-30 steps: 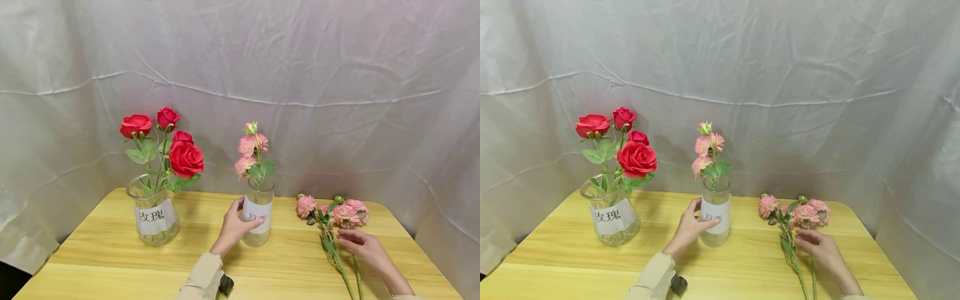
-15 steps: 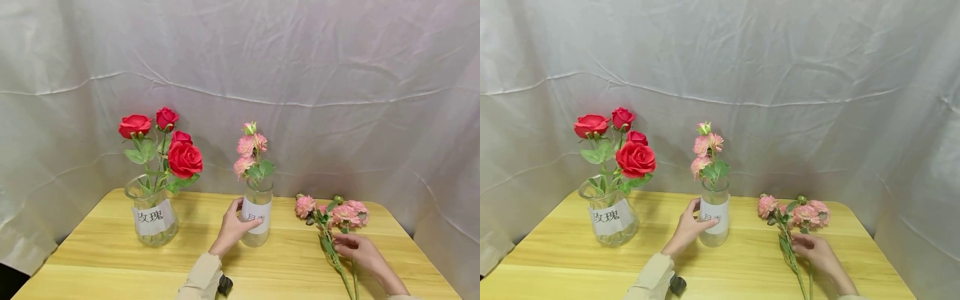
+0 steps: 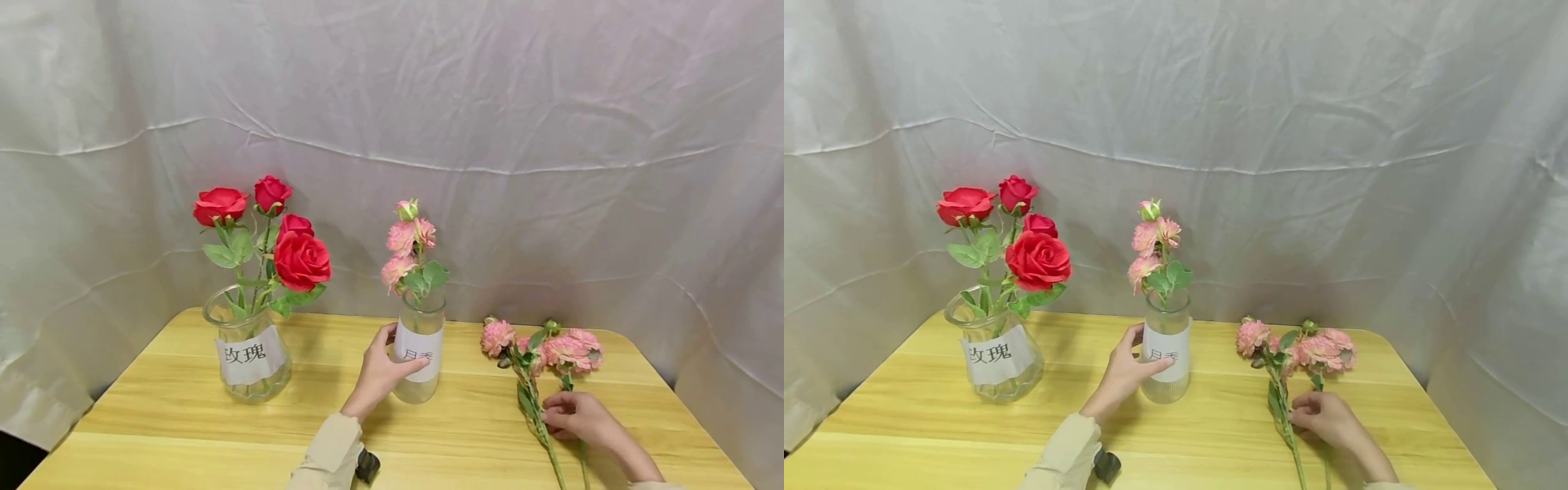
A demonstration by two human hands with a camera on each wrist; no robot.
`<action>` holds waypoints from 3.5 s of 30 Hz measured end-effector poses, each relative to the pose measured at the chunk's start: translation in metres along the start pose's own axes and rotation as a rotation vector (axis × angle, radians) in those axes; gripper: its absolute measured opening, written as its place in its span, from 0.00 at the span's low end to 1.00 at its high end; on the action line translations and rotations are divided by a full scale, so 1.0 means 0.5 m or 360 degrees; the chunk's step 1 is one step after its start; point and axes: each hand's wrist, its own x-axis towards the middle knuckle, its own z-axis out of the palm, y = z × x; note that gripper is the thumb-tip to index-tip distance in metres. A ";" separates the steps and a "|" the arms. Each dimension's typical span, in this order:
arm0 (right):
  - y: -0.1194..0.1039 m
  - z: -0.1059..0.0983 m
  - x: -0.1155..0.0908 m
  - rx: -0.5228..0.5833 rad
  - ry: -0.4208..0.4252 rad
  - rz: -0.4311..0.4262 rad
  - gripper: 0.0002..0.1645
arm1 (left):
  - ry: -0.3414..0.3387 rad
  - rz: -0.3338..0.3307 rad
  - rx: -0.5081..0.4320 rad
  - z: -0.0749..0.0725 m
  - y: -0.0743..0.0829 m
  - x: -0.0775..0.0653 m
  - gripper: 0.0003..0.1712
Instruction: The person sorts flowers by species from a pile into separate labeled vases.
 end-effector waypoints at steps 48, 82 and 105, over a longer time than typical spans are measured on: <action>-0.078 0.028 -0.029 0.0387 0.0058 -0.0198 0.24 | -0.0011 0.0000 -0.0001 -0.001 0.000 0.001 0.42; -0.185 0.037 -0.027 0.1366 0.0798 -0.0738 0.07 | -0.0029 0.0046 -0.0012 -0.003 0.003 -0.004 0.41; -0.281 0.030 0.020 0.2024 0.0957 -0.0948 0.06 | -0.0025 0.0043 0.0018 -0.001 -0.002 0.002 0.41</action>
